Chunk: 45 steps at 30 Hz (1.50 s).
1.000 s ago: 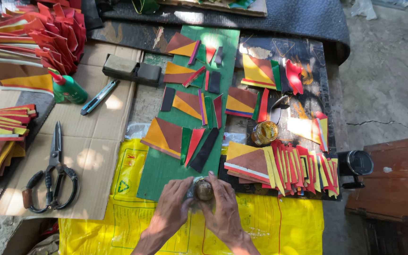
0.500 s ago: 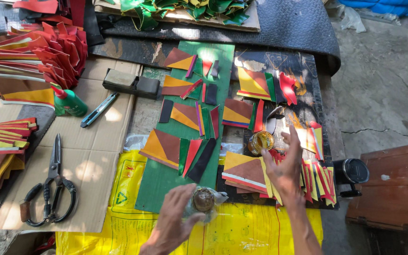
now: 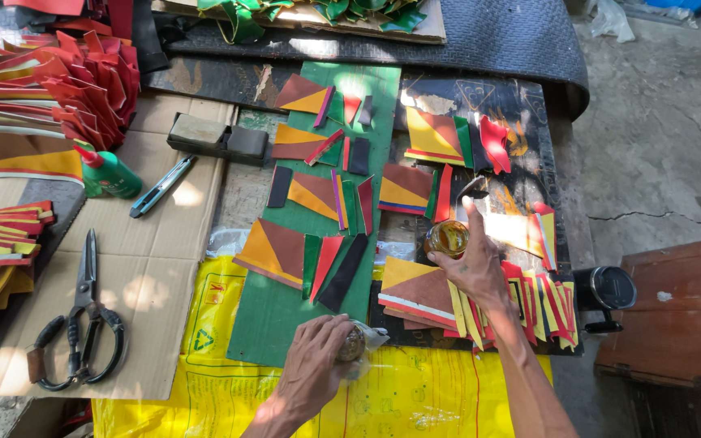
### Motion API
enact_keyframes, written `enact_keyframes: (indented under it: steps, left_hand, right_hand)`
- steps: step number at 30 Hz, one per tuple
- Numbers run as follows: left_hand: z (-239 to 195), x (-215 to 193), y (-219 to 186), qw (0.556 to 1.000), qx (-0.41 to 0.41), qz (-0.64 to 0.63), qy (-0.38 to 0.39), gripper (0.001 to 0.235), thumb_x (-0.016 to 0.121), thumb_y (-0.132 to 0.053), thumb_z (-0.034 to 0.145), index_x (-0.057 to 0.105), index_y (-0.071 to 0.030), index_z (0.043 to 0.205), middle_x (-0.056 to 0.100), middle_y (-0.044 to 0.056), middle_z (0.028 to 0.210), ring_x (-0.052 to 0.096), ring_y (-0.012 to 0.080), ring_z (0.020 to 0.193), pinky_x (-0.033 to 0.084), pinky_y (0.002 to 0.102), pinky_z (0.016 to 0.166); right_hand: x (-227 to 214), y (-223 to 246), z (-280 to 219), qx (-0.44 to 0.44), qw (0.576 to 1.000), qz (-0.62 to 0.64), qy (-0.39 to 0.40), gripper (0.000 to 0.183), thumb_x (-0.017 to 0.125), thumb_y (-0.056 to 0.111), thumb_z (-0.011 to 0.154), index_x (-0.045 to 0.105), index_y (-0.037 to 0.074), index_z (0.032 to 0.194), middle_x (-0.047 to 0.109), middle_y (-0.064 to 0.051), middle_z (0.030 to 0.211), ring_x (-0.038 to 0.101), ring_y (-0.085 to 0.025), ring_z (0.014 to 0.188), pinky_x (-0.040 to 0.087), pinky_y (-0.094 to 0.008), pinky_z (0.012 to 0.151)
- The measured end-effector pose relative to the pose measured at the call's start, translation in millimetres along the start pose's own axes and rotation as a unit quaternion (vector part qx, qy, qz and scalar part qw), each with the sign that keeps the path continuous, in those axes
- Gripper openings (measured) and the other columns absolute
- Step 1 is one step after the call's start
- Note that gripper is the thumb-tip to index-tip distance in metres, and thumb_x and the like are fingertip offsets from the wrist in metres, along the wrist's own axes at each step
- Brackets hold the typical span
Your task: The person assembles small triangular and rectangular colored paper pieces into layered stacks. They pick up pieces, align edges, and press them together by hand, occasionally using a small jar of adhesive. The assembled stacks are placed on the table among other similar pieces.
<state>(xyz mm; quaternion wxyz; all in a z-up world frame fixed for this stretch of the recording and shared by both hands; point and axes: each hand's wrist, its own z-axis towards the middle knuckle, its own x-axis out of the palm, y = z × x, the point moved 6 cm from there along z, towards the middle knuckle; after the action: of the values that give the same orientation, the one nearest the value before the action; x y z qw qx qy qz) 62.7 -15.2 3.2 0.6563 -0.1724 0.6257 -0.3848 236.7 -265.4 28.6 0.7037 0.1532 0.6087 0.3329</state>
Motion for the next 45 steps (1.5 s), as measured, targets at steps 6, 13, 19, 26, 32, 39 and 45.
enact_keyframes:
  steps: [6,13,19,26,32,39,45]
  left_hand:
    - [1,2,2,1.0,0.012,-0.024,-0.001,0.065,0.086,-0.009,0.066,0.057,-0.003,0.125,0.061,0.016,0.13,0.054,0.0395,0.121,0.042,0.048,0.103]
    - [-2,-6,7,0.997,0.022,-0.073,0.005,0.07,0.086,-0.004,0.063,0.055,-0.003,0.125,0.061,0.017,0.127,0.054,0.0402,0.12,0.044,0.046,0.102]
    - [-15,-26,22,0.977,-0.052,-0.201,-0.054,0.067,0.089,-0.005,0.067,0.059,-0.003,0.127,0.068,0.013,0.121,0.064,0.0307,0.114,0.052,0.038,0.097]
    - [-32,-29,53,0.849,-0.184,-0.492,-0.052,0.066,0.086,-0.006,0.074,0.057,0.0,0.133,0.069,0.01,0.127,0.068,0.0212,0.113,0.056,0.036,0.098]
    - [-9,-68,72,0.666,-0.158,-0.715,-0.142,0.069,0.083,-0.023,0.084,0.053,0.002,0.141,0.065,0.015,0.129,0.065,0.0258,0.115,0.054,0.04,0.098]
    - [45,-112,23,0.84,-0.1,-0.529,-0.071,0.07,0.088,-0.018,0.078,0.054,0.003,0.136,0.067,0.011,0.132,0.066,0.0191,0.119,0.054,0.036,0.106]
    - [56,-132,-29,0.975,-0.013,-0.22,-0.042,0.068,0.094,-0.016,0.069,0.064,-0.004,0.129,0.072,0.011,0.118,0.07,0.0237,0.112,0.055,0.037,0.099]
  right_hand:
    - [-1,-6,1,0.088,0.996,0.027,0.02,0.098,0.089,0.017,0.071,0.032,0.002,0.149,0.07,-0.024,0.114,0.073,-0.034,0.106,0.057,-0.043,0.092]
    - [0,-12,5,0.104,0.994,0.036,0.015,0.096,0.089,0.015,0.068,0.034,0.0,0.145,0.073,-0.021,0.108,0.075,-0.03,0.099,0.061,-0.039,0.086]
    - [-5,-21,6,0.141,0.987,0.072,0.006,0.109,0.092,0.017,0.067,0.028,0.001,0.154,0.072,-0.019,0.11,0.075,-0.027,0.1,0.062,-0.036,0.088]
    - [-41,27,4,-0.015,0.988,0.128,-0.082,0.105,0.086,0.009,0.079,0.022,0.001,0.161,0.056,-0.021,0.138,0.064,-0.028,0.122,0.056,-0.038,0.101]
    - [-17,105,-52,-0.004,0.951,0.307,-0.023,0.104,0.075,0.008,0.085,0.01,0.009,0.167,0.057,-0.014,0.131,0.065,-0.023,0.117,0.059,-0.036,0.1]
    - [54,163,-82,0.0,0.927,0.372,0.058,0.117,0.083,0.006,0.08,0.0,0.01,0.162,0.061,-0.015,0.13,0.066,-0.025,0.118,0.055,-0.038,0.101]
    - [65,166,-92,-0.109,0.943,0.314,0.004,0.103,0.082,0.007,0.087,0.009,0.004,0.16,0.058,-0.016,0.136,0.065,-0.025,0.121,0.047,-0.042,0.115]
